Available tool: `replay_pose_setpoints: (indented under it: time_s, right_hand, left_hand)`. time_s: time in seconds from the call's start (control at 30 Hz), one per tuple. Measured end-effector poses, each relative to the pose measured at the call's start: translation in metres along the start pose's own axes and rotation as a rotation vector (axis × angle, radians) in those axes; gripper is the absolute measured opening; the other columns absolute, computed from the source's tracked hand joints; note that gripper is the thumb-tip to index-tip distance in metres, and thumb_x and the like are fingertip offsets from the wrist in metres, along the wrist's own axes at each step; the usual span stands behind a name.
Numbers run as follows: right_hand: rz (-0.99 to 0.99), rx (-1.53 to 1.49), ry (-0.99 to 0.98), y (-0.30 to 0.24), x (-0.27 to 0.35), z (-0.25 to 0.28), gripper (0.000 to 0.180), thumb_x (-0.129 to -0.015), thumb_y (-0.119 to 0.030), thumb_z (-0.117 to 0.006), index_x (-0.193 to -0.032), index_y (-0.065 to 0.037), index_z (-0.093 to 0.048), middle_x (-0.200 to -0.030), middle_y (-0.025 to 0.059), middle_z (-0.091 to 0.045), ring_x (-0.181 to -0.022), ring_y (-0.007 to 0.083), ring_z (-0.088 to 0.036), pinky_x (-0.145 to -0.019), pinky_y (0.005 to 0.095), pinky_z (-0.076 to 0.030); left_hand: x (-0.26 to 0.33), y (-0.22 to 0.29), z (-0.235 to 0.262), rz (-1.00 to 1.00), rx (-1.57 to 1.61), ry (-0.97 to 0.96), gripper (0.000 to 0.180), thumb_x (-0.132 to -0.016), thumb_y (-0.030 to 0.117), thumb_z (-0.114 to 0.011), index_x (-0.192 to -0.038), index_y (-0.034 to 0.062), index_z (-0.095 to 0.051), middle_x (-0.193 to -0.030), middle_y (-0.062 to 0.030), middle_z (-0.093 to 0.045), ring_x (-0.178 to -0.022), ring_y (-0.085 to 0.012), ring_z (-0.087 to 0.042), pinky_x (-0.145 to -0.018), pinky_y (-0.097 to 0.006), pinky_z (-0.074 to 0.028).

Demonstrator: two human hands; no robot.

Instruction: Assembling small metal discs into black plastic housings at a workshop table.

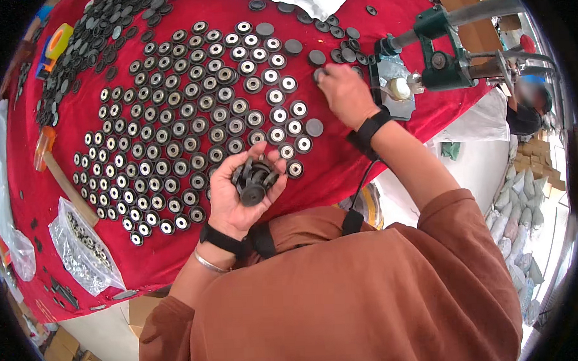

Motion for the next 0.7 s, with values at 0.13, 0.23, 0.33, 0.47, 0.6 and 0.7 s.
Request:
replay_pose_setpoints:
  time_s: [0.13,0.23,0.33,0.47,0.6,0.7]
  right_hand:
    - [-0.057,-0.553,0.188,-0.057,-0.008,0.066,0.012,-0.073,-0.012,-0.065,-0.083,-0.005,-0.063,-0.074,0.0114,-0.056,-0.069,0.0282,-0.057,-0.061,0.0362,-0.047]
    - [0.021,-0.87,-0.105,-0.107,0.007,0.089,0.014,-0.073,-0.011,-0.066,-0.084,-0.004,-0.063,-0.077,0.0107,-0.057,-0.065,0.0275,-0.057,-0.059,0.0351,-0.048]
    - [0.033,-0.84,-0.143,-0.125,0.025,0.076,0.02,-0.07,-0.013,-0.068,-0.085,-0.003,-0.06,-0.086,0.0102,-0.056,-0.079,0.0267,-0.058,-0.067,0.0366,-0.048]
    - [0.116,-0.792,-0.109,-0.126,0.037,0.07,0.018,-0.071,-0.012,-0.068,-0.078,-0.002,-0.056,-0.083,0.0103,-0.057,-0.077,0.0255,-0.058,-0.067,0.0344,-0.049]
    - [-0.513,-1.282,-0.134,-0.095,0.063,0.063,0.008,-0.077,-0.004,-0.062,-0.08,-0.001,-0.055,-0.069,0.0088,-0.061,-0.06,0.0132,-0.058,-0.058,0.0249,-0.047]
    - [-0.714,-1.029,-0.035,-0.054,0.076,0.039,0.01,-0.078,-0.006,-0.063,-0.087,-0.001,-0.062,-0.08,0.0128,-0.065,-0.069,0.0161,-0.064,-0.062,0.0276,-0.049]
  left_hand:
    - [0.004,0.001,-0.006,-0.084,0.006,0.037,0.031,-0.086,0.02,-0.045,-0.107,0.0019,-0.057,-0.107,-0.0203,-0.057,-0.103,-0.0331,-0.054,-0.086,-0.048,-0.049]
    - [0.005,0.001,-0.007,-0.095,-0.01,0.033,0.031,-0.086,0.021,-0.045,-0.107,0.0026,-0.058,-0.106,-0.0196,-0.058,-0.103,-0.033,-0.054,-0.089,-0.048,-0.046]
    - [0.003,0.001,-0.005,-0.057,-0.018,-0.056,0.03,-0.085,0.021,-0.045,-0.105,0.0034,-0.058,-0.106,-0.019,-0.059,-0.104,-0.0333,-0.054,-0.092,-0.048,-0.044]
    - [0.005,-0.008,-0.009,-0.067,-0.021,-0.011,0.032,-0.087,0.024,-0.044,-0.106,0.003,-0.058,-0.106,-0.0182,-0.059,-0.1,-0.0316,-0.056,-0.086,-0.046,-0.048]
    - [0.019,-0.012,0.01,-0.006,0.006,0.098,0.028,-0.087,0.023,-0.044,-0.102,0.0057,-0.059,-0.099,-0.017,-0.06,-0.097,-0.031,-0.057,-0.077,-0.047,-0.052]
    - [0.021,-0.012,0.026,0.057,0.039,0.07,0.027,-0.087,0.023,-0.044,-0.1,0.0053,-0.06,-0.094,-0.0152,-0.06,-0.094,-0.0296,-0.057,-0.077,-0.045,-0.053]
Point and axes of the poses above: each hand's wrist, its own x-axis away from the middle knuckle, its own z-axis out of the back of the hand, y = z × x, the point moved 4 cm from there along -x, towards the middle knuckle
